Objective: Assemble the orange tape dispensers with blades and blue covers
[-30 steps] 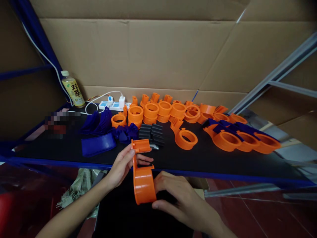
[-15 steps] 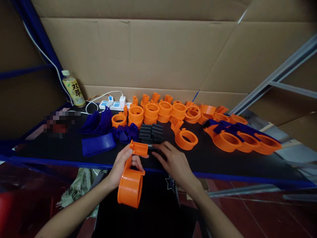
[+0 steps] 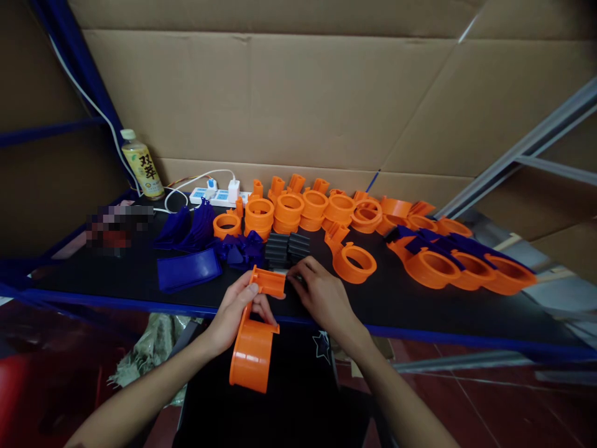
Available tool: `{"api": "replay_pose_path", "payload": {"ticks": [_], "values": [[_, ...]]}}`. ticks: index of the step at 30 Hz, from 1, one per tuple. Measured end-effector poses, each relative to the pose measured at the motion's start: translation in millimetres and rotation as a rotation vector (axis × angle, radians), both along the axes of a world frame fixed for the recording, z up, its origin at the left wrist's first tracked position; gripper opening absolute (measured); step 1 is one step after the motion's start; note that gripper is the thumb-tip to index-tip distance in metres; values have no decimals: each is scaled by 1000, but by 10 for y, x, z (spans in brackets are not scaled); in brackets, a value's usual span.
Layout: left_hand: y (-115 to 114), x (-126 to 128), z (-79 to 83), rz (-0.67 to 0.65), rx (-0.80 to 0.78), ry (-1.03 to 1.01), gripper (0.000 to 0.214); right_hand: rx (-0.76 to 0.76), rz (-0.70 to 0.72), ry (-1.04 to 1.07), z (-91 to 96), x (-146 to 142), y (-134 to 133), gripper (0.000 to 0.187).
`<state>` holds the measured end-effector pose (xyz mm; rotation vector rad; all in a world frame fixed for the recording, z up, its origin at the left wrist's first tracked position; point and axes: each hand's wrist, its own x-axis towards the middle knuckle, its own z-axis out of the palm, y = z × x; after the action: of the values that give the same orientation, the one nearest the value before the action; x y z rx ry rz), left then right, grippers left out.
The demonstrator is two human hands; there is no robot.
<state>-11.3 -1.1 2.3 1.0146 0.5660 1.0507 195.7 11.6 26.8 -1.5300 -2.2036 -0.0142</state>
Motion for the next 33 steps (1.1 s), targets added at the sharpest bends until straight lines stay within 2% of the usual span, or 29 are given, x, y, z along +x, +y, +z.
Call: {"api": "replay_pose_path", "payload": {"ticks": [6,14,18,25,33], "values": [[-21,-4,51,8,-8,39,36,-50,60,197,66,52,46,11],[-15,28,44,39,17,126,39,-28,67,631,368,154,-156,19],[-27,36,51,48,34,154,40,-51,122,590,419,125,-259,16],[-22,29,47,10,41,178,38,0,143,446,351,31,-249,12],[-38,22,79,-21,66,222,36,34,187,412,285,-100,-254,12]]}}
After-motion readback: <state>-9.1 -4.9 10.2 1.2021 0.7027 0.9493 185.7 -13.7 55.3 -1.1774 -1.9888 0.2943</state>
